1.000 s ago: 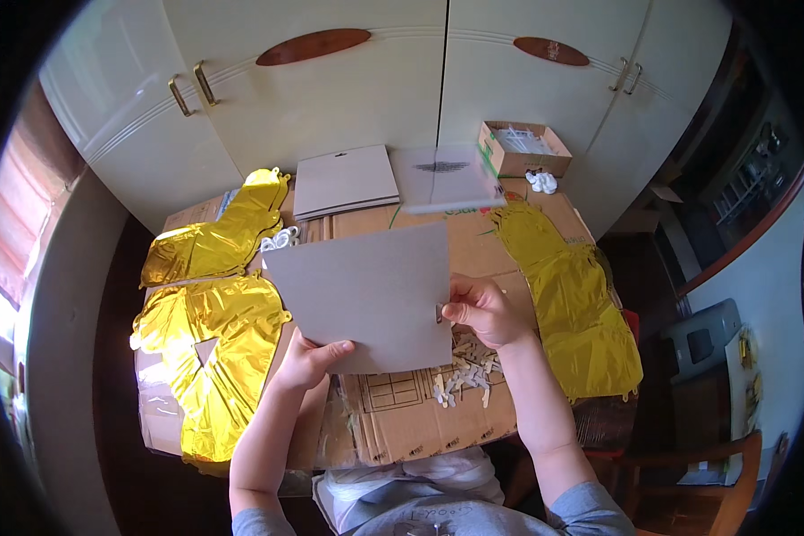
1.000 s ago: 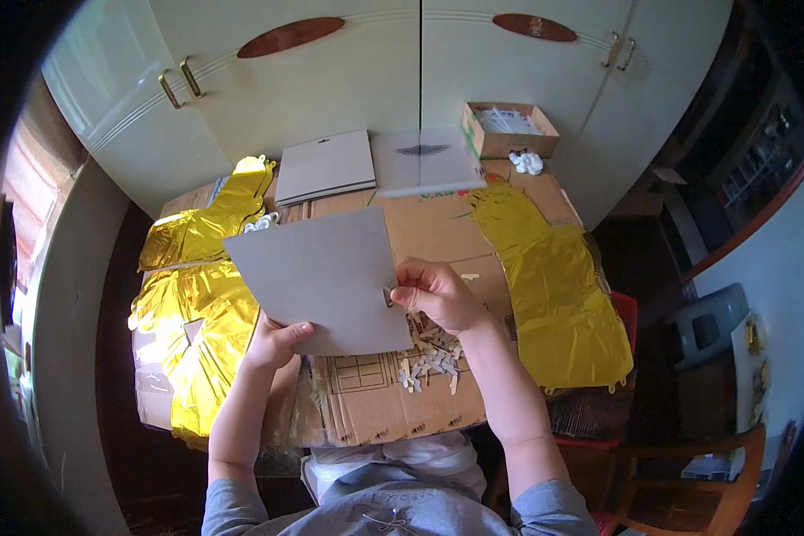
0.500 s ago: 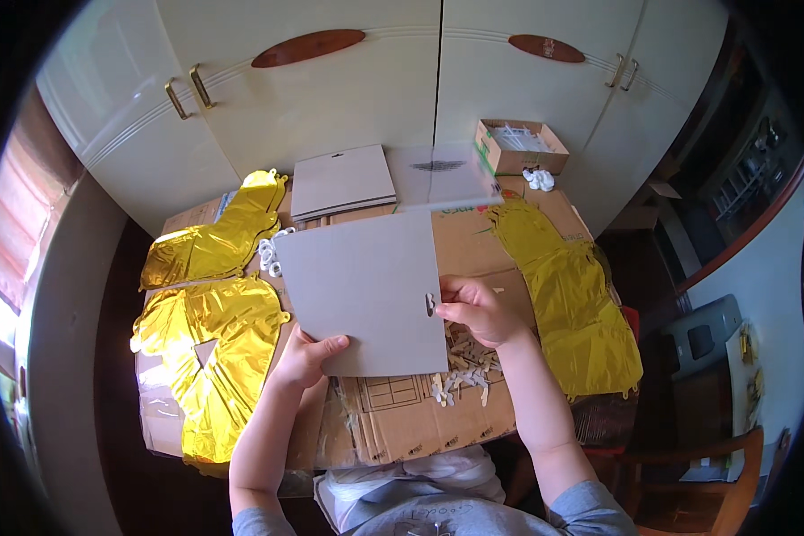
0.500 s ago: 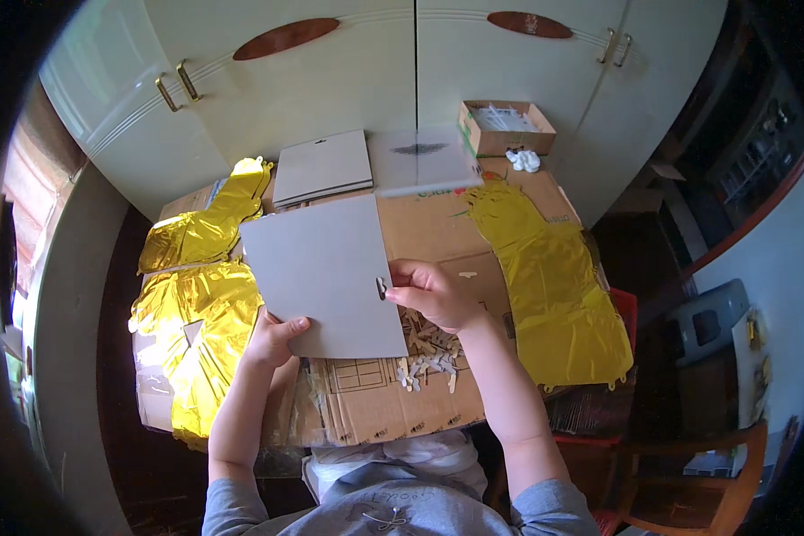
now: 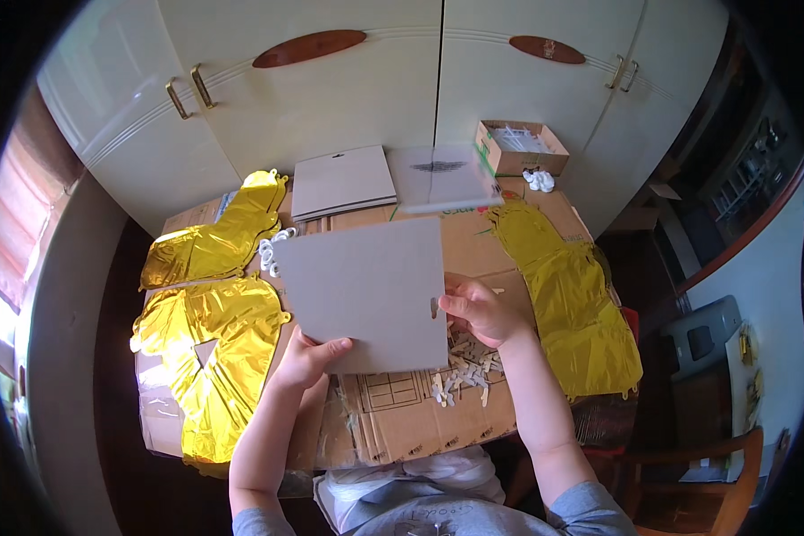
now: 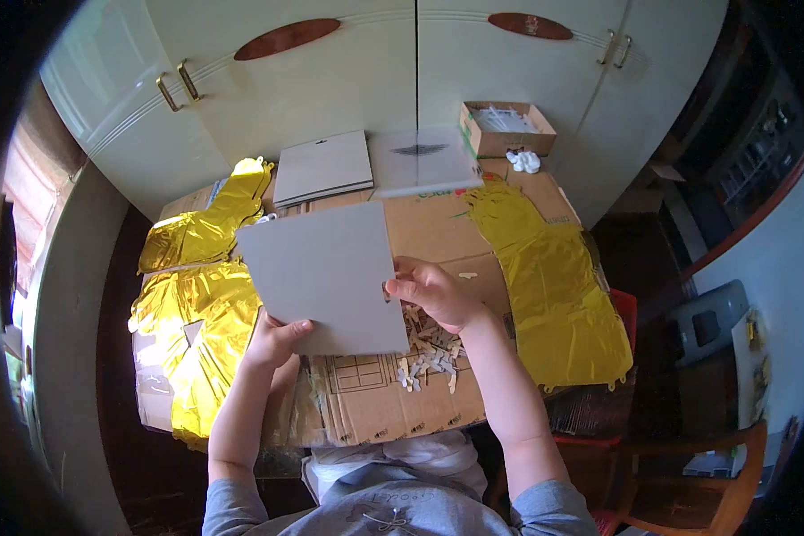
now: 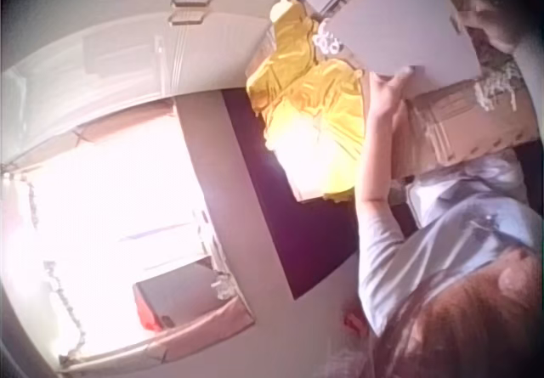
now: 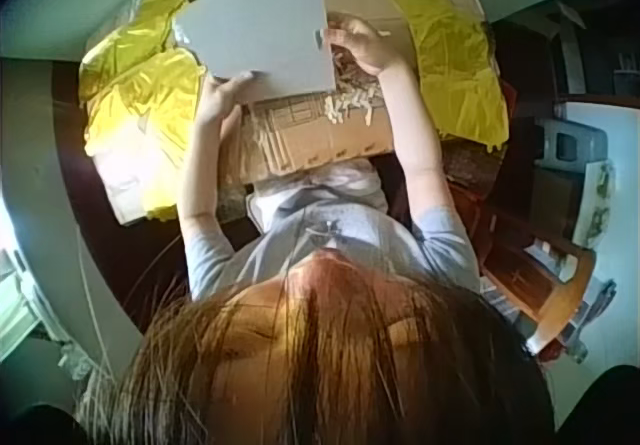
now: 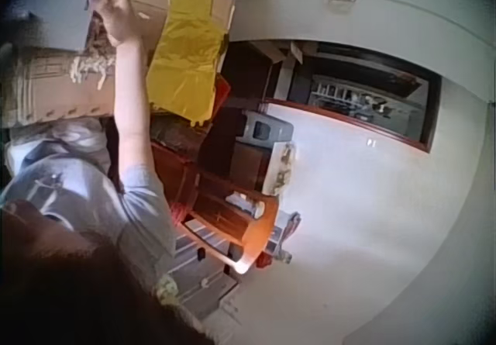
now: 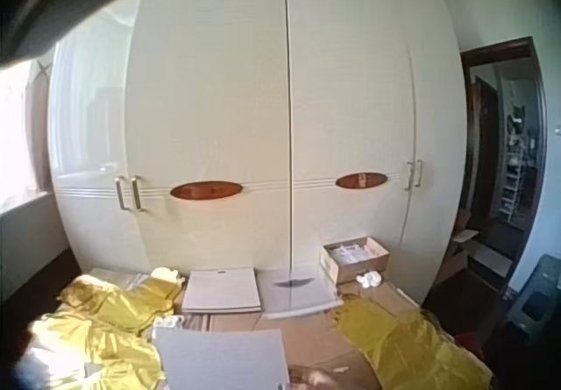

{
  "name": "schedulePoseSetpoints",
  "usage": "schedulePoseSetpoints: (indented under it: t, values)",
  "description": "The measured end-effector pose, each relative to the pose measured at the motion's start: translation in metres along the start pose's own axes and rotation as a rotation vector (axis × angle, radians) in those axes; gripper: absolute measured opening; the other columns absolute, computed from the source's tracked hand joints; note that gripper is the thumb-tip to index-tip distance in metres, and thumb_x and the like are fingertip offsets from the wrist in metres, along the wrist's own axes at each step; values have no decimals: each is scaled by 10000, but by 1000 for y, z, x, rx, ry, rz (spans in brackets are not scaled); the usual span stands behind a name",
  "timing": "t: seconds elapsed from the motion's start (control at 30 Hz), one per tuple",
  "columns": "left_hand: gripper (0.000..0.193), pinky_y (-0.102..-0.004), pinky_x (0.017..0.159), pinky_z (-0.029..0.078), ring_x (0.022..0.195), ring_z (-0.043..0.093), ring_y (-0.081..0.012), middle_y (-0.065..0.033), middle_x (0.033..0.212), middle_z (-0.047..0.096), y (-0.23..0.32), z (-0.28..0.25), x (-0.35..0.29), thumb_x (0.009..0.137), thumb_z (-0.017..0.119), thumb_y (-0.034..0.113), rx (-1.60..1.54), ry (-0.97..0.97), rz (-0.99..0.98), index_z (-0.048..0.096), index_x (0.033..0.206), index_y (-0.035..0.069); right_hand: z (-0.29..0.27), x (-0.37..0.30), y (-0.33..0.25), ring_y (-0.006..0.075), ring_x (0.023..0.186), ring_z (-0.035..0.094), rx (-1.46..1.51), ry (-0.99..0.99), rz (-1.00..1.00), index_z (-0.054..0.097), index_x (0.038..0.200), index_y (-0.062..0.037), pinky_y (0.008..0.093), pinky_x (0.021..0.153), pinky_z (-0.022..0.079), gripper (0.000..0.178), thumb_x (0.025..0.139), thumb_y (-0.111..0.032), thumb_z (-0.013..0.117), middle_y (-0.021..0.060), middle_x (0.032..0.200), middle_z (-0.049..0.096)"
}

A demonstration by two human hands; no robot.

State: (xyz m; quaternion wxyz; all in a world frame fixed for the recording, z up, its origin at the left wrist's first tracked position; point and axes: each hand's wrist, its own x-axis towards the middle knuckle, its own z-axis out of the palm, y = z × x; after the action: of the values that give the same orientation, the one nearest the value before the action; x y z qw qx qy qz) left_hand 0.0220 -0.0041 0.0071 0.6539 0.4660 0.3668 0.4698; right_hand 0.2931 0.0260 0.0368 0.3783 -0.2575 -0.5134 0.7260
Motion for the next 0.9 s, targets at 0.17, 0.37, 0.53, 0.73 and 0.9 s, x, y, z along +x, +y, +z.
schedulePoseSetpoints:
  t: [0.17, 0.37, 0.53, 0.73, 0.9]
  values:
    - [188, -245, 709, 471, 821, 572, -118, -44, 924, 605, -10, -11, -2, 752, 617, -32, 402, -85, 434, 591, 935, -1, 10, 3, -9, 131, 979, 501, -91, 135, -178, 494, 1091, -10, 276, 877, 370, 476, 798, -366, 614, 56, 1033, 556]
    - [208, -259, 742, 463, 838, 573, -127, -42, 911, 612, -3, -3, -1, 748, 638, -1, 161, -13, 272, 590, 951, 5, -5, -2, -2, 132, 937, 530, 15, -39, -183, 484, 1110, 16, 286, 861, 400, 388, 855, -270, 547, 65, 1021, 567]
    - [324, -289, 786, 450, 884, 567, -142, -47, 948, 607, 0, 1, -3, 721, 680, 54, -30, 4, 81, 555, 1017, 17, -2, -5, 1, 132, 887, 552, 119, -32, -67, 495, 1111, 13, 289, 816, 437, 312, 886, -203, 493, 48, 993, 577]
    - [436, -324, 819, 433, 922, 557, -163, -54, 968, 600, 3, 7, -3, 668, 729, 130, -114, 41, -12, 540, 1048, 30, 3, -3, -1, 92, 838, 536, 242, -61, -74, 515, 1084, -4, 231, 735, 442, 308, 852, -201, 560, 29, 963, 574]
    - [412, -324, 816, 437, 915, 560, -165, -54, 959, 601, 3, 5, -1, 689, 708, 94, -89, 58, -20, 531, 1056, 28, 6, 0, 4, 56, 760, 488, -33, 108, -193, 561, 959, -20, 203, 704, 404, 259, 814, -226, 621, -5, 847, 570]
